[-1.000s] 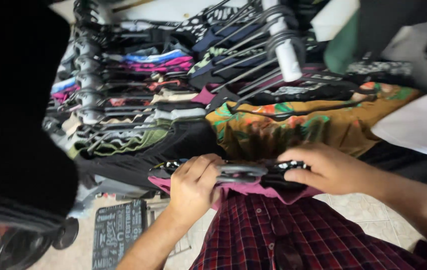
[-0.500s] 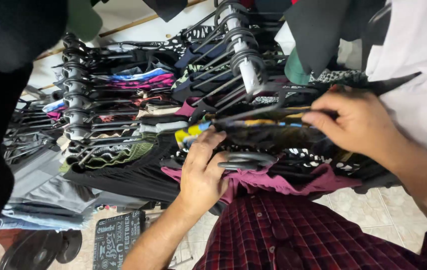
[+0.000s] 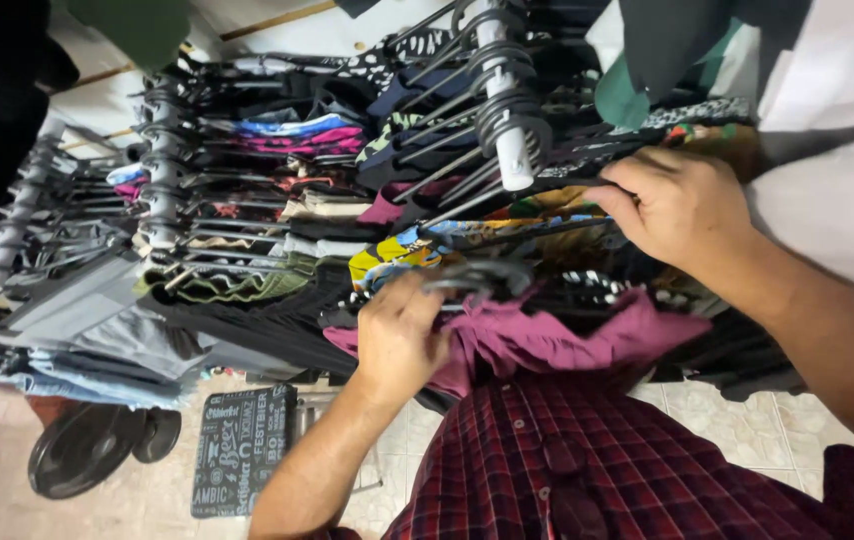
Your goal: The person organizes a pile of clothes by sorting through them and hanging them on a metal clothing rack. They handle various garments, including a maroon shirt and a patterned top, placing them on hangers and arranging them on the rack.
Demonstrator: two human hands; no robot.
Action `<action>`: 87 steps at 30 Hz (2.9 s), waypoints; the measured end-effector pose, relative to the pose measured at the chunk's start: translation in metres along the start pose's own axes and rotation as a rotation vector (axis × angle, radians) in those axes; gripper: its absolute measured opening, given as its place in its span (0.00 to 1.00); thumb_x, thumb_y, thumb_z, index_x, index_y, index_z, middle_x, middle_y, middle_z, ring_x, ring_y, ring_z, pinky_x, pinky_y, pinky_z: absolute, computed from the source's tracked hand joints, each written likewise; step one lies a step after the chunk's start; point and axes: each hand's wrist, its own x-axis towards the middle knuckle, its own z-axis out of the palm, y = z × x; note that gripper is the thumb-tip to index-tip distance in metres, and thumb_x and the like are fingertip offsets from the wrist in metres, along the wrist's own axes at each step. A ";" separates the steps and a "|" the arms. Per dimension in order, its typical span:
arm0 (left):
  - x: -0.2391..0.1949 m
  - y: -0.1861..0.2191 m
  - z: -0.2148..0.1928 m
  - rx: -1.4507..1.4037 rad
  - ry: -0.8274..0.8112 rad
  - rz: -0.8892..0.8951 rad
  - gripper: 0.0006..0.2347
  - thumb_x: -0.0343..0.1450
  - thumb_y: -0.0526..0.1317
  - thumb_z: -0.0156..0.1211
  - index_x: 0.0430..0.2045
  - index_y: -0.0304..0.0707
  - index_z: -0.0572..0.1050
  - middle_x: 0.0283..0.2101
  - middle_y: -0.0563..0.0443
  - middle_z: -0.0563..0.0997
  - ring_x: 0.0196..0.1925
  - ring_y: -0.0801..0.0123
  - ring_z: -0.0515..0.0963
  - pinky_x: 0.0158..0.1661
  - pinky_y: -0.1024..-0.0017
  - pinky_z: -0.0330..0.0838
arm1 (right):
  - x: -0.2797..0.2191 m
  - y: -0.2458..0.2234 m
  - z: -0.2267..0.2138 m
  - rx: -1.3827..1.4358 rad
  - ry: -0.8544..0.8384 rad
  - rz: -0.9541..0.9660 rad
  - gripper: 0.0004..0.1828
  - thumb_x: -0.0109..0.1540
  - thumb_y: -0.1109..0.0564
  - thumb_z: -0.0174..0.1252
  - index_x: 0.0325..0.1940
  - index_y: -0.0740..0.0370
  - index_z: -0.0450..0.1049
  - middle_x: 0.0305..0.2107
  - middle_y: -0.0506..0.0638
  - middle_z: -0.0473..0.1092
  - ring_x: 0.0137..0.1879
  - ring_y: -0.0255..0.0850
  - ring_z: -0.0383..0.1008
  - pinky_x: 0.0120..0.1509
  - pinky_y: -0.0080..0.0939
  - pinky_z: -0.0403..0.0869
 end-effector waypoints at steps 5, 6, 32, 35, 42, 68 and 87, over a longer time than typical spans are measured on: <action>0.003 -0.004 0.006 0.042 0.020 -0.087 0.20 0.51 0.28 0.57 0.38 0.37 0.75 0.35 0.42 0.77 0.36 0.48 0.79 0.37 0.59 0.74 | 0.004 -0.008 -0.011 0.074 0.031 -0.013 0.11 0.70 0.52 0.70 0.42 0.62 0.82 0.33 0.50 0.77 0.35 0.44 0.77 0.38 0.43 0.75; 0.003 -0.005 0.008 0.050 -0.004 -0.114 0.21 0.52 0.29 0.58 0.40 0.37 0.75 0.39 0.40 0.79 0.39 0.47 0.80 0.38 0.58 0.75 | 0.004 -0.009 -0.013 0.032 0.026 -0.047 0.12 0.70 0.50 0.70 0.41 0.60 0.82 0.32 0.48 0.77 0.34 0.42 0.77 0.37 0.41 0.76; -0.002 0.013 0.010 -0.044 -0.094 -0.003 0.18 0.55 0.28 0.61 0.40 0.36 0.75 0.46 0.37 0.79 0.46 0.45 0.80 0.44 0.56 0.77 | -0.040 -0.069 -0.049 0.428 -0.378 -0.080 0.40 0.55 0.25 0.64 0.47 0.65 0.73 0.38 0.55 0.72 0.45 0.53 0.72 0.51 0.54 0.72; -0.010 0.029 -0.004 -0.061 -0.079 0.127 0.18 0.52 0.26 0.55 0.36 0.30 0.75 0.41 0.42 0.79 0.43 0.51 0.81 0.45 0.58 0.80 | -0.062 -0.064 -0.047 0.724 -0.696 0.100 0.34 0.62 0.32 0.55 0.59 0.61 0.73 0.46 0.56 0.72 0.53 0.51 0.72 0.56 0.53 0.70; -0.025 0.040 -0.004 -0.080 0.071 0.185 0.11 0.78 0.38 0.47 0.28 0.38 0.76 0.34 0.49 0.79 0.33 0.58 0.82 0.37 0.64 0.79 | -0.089 -0.077 -0.025 0.980 -0.856 0.180 0.16 0.65 0.50 0.54 0.53 0.57 0.78 0.42 0.51 0.74 0.52 0.48 0.73 0.56 0.49 0.72; -0.049 0.055 -0.025 -0.094 0.115 0.080 0.10 0.79 0.36 0.45 0.31 0.28 0.70 0.41 0.33 0.78 0.45 0.40 0.82 0.46 0.52 0.80 | -0.052 -0.082 -0.026 0.942 -1.119 0.148 0.17 0.59 0.41 0.65 0.49 0.46 0.75 0.39 0.39 0.74 0.36 0.36 0.76 0.38 0.37 0.77; -0.061 0.059 -0.056 -0.110 -0.050 -0.098 0.02 0.70 0.29 0.51 0.31 0.33 0.71 0.36 0.43 0.78 0.35 0.53 0.79 0.38 0.63 0.74 | -0.064 -0.038 -0.055 0.643 -0.890 0.302 0.09 0.57 0.47 0.65 0.40 0.45 0.78 0.22 0.40 0.77 0.27 0.38 0.73 0.35 0.40 0.71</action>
